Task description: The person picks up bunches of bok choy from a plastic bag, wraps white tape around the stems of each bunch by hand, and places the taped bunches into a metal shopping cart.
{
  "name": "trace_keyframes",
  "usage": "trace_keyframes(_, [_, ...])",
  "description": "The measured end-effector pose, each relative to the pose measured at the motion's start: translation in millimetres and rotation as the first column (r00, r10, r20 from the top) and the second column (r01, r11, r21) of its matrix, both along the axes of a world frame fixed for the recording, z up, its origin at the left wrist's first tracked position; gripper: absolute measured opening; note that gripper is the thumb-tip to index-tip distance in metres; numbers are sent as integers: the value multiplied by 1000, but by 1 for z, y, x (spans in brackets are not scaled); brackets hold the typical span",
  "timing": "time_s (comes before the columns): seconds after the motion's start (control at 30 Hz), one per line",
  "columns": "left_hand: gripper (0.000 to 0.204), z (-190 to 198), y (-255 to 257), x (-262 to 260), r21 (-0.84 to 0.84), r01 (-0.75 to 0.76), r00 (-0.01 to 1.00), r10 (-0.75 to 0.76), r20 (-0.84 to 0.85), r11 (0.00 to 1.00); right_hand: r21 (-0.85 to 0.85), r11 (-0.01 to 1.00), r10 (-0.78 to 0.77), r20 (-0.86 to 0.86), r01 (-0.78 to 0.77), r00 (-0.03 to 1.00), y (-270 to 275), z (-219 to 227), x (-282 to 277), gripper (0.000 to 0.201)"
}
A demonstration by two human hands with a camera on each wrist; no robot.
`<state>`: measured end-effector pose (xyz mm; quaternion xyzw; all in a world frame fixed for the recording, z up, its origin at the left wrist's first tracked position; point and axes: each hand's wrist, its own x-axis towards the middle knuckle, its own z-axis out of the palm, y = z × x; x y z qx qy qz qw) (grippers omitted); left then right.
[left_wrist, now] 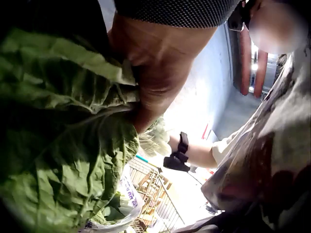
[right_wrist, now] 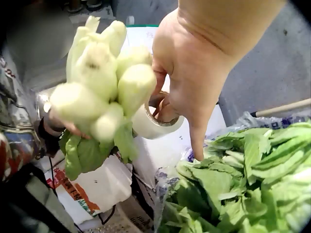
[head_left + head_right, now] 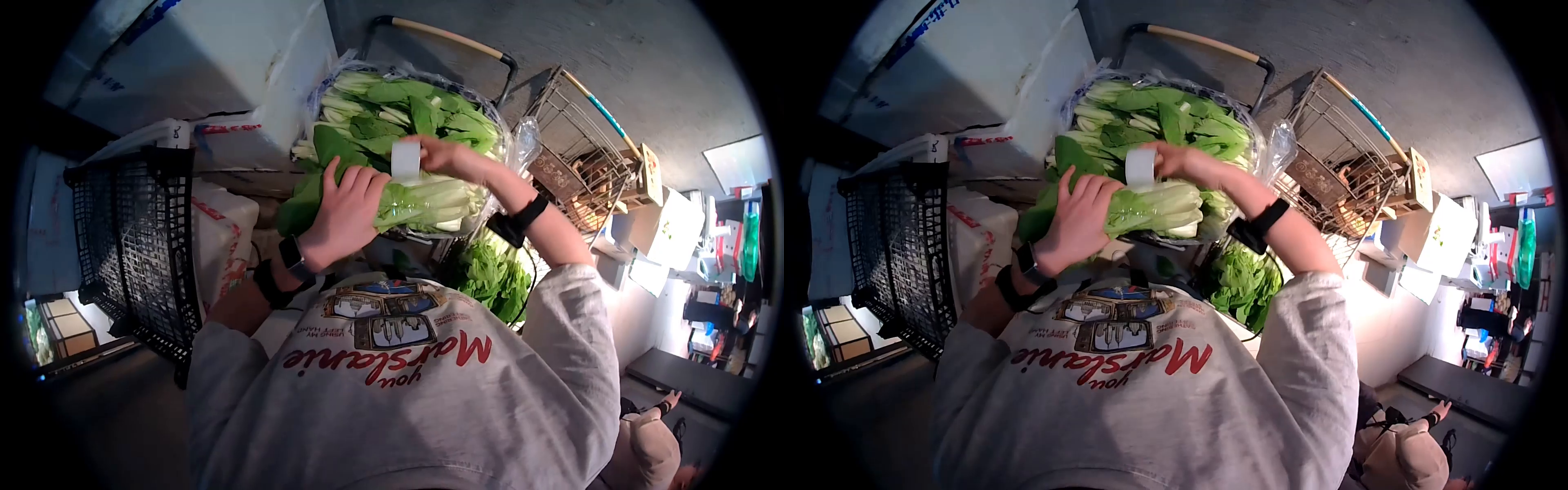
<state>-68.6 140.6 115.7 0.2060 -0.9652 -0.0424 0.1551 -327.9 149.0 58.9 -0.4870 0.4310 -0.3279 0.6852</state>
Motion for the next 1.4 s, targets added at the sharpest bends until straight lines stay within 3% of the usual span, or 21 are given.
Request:
trace_keyframes(0.13, [64,10,3,12,205,20,1000,-21,3,979,68,997,27,209,-43,977,33,-8,22,69])
trace_keyframes(0.2, [65,14,5,14,316,-6,1000,1,13,949,-162,986,60,118,-41,991,50,-21,30,72])
trace_keyframes(0.23, [65,19,5,15,360,-12,1000,10,8,933,-430,902,-25,48,43,999,55,-50,41,73])
trace_keyframes(0.27, [65,19,3,17,357,-11,1000,4,20,934,-434,899,-98,-334,-61,937,72,-72,41,73])
trace_keyframes(0.33, [66,18,-7,19,618,-63,988,136,-72,784,-170,952,-268,-62,254,962,103,-39,64,74])
trace_keyframes(0.37, [68,12,-12,19,647,-83,980,179,-83,758,-170,896,-408,45,410,912,115,-24,75,78])
trace_keyframes(0.4, [68,9,-17,16,647,-80,980,177,-85,758,-206,877,-444,3,435,896,128,-16,79,90])
trace_keyframes(0.47, [64,1,-32,6,668,-278,941,337,43,690,-390,862,-469,-369,325,802,147,5,83,96])
trace_keyframes(0.53, [66,-18,-35,0,549,-260,951,310,3,794,-481,836,-398,-200,265,895,152,37,85,67])
trace_keyframes(0.6, [70,-22,-23,-10,137,-226,968,206,146,965,-468,869,-274,-187,160,943,143,64,70,42])
trace_keyframes(0.63, [64,-24,-17,-13,67,-132,977,119,175,989,-459,852,-327,-93,251,941,136,83,66,24])
trace_keyframes(0.67, [64,-26,-9,-12,73,-120,979,105,176,990,-459,857,-315,-105,235,943,126,88,55,25])
trace_keyframes(0.7, [58,-28,-3,-12,-89,24,977,-5,213,996,-344,875,-307,147,340,940,111,101,51,32])
trace_keyframes(0.73, [52,-30,3,-11,-242,172,959,-106,263,955,-250,910,-293,178,331,939,99,104,40,42])
trace_keyframes(0.77, [52,-27,8,-9,-243,177,960,-113,257,954,-314,897,-286,125,311,950,85,108,32,45])
trace_keyframes(0.9, [38,2,25,1,-132,196,978,-204,-49,972,-78,962,-257,72,262,964,53,36,10,52])
trace_keyframes(0.97, [40,7,23,6,-126,171,983,-178,-45,977,86,976,-207,118,198,971,57,3,11,54])
trace_keyframes(1.1, [50,9,22,14,60,168,985,-170,33,984,27,988,-152,187,149,970,71,3,26,60])
trace_keyframes(1.17, [52,7,25,13,79,158,984,-163,74,984,-249,968,-28,50,40,998,73,-8,30,65])
trace_keyframes(1.33, [52,9,18,9,84,209,978,-206,-44,974,-301,949,-98,5,95,995,74,-26,54,64])
trace_keyframes(1.4, [54,14,13,6,218,128,992,-120,-46,967,-708,705,-321,-260,47,911,77,-33,48,56])
